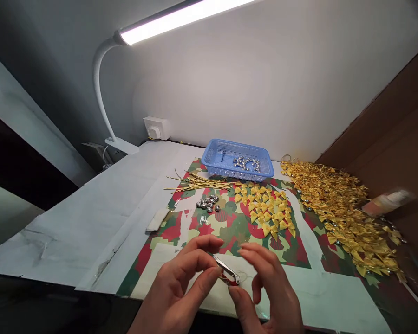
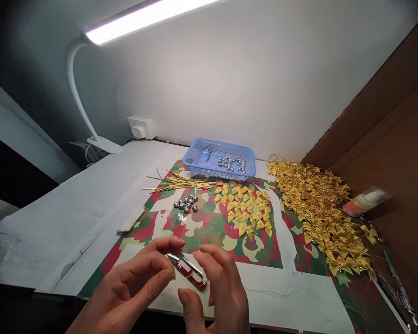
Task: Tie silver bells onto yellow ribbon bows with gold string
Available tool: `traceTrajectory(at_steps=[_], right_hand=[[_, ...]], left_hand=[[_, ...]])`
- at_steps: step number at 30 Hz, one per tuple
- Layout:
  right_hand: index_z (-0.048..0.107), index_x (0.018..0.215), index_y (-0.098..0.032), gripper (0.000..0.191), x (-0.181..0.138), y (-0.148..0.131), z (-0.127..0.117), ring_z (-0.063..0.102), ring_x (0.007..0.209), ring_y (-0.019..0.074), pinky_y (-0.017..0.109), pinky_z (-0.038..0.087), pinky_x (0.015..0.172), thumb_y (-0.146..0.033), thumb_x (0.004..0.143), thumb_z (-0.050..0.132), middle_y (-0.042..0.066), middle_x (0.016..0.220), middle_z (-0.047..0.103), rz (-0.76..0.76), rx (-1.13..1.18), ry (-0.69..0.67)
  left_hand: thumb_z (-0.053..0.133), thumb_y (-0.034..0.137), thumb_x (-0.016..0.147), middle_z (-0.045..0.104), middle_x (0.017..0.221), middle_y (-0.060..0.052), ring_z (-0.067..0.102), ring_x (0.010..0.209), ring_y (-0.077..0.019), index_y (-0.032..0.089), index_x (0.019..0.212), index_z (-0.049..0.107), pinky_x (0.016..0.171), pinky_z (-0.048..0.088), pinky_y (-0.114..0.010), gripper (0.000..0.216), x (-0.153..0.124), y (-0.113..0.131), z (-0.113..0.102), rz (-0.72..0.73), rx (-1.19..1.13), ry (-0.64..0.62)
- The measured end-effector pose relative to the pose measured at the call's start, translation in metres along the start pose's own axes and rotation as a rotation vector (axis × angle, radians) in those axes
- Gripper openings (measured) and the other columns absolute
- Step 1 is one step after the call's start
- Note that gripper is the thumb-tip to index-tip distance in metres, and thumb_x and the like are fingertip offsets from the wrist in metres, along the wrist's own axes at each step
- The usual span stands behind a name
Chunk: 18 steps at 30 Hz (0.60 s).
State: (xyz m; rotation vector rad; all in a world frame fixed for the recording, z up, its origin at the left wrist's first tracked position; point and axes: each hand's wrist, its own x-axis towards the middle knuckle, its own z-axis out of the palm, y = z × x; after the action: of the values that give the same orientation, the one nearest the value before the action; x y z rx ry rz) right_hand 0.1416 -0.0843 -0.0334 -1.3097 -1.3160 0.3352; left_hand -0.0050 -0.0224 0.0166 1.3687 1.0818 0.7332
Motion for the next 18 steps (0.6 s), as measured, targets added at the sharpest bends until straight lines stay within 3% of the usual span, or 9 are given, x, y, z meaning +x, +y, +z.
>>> traceTrajectory(at_steps=[2,3,5,8,12,18], right_hand=[[0.06,0.132,-0.031,0.042,0.0,-0.001,0.001,0.067,0.071,0.0117,0.02,0.044,0.045,-0.021,0.092,0.063,0.01,0.142,0.058,0.124,0.116,-0.051],[0.06,0.132,-0.031,0.043,-0.001,-0.001,0.003,0.068,0.07,0.0117,0.019,0.045,0.045,-0.021,0.09,0.064,0.009,0.139,0.06,0.166,0.179,-0.09],[0.061,0.128,-0.031,0.043,-0.002,0.0,0.008,0.067,0.066,0.0118,0.017,0.047,0.047,-0.018,0.087,0.064,0.003,0.113,0.072,0.192,0.226,-0.16],[0.065,0.119,-0.029,0.036,-0.005,0.005,0.014,0.062,0.056,0.0121,0.019,0.049,0.052,-0.013,0.087,0.063,-0.005,0.074,0.068,0.105,0.092,-0.18],[0.068,0.102,-0.025,0.014,-0.007,0.012,0.015,0.063,0.06,0.0114,0.019,0.046,0.055,-0.015,0.096,0.059,-0.002,0.077,0.067,-0.059,-0.017,-0.125],[0.065,0.088,-0.021,0.016,-0.004,0.016,0.014,0.055,0.052,0.0102,0.02,0.04,0.05,-0.012,0.098,0.055,-0.002,0.068,0.061,-0.199,-0.093,-0.063]], left_hand=[[0.065,0.037,0.092,0.067,0.133,-0.003,0.052,0.138,-0.0265,0.029,0.071,0.074,0.106,0.045,-0.026,0.025,-0.002,-0.003,0.002,0.073,0.096,0.067],[0.064,0.036,0.092,0.066,0.134,-0.002,0.052,0.137,-0.0261,0.029,0.071,0.073,0.105,0.045,-0.025,0.024,-0.002,-0.005,0.003,0.113,0.132,0.094],[0.064,0.034,0.092,0.068,0.132,-0.003,0.052,0.138,-0.0259,0.029,0.07,0.071,0.104,0.046,-0.023,0.023,-0.003,-0.007,0.003,0.176,0.182,0.122],[0.061,0.038,0.093,0.068,0.13,-0.004,0.052,0.138,-0.0276,0.028,0.069,0.068,0.102,0.049,-0.024,0.027,-0.002,-0.01,0.001,0.148,0.213,0.14],[0.06,0.042,0.093,0.066,0.133,-0.006,0.055,0.135,-0.0305,0.026,0.068,0.066,0.097,0.052,-0.03,0.031,-0.002,-0.013,-0.003,0.058,0.239,0.092],[0.06,0.042,0.094,0.069,0.13,-0.007,0.06,0.127,-0.0313,0.025,0.067,0.067,0.102,0.049,-0.036,0.032,-0.002,-0.008,-0.002,0.052,0.223,0.033]])
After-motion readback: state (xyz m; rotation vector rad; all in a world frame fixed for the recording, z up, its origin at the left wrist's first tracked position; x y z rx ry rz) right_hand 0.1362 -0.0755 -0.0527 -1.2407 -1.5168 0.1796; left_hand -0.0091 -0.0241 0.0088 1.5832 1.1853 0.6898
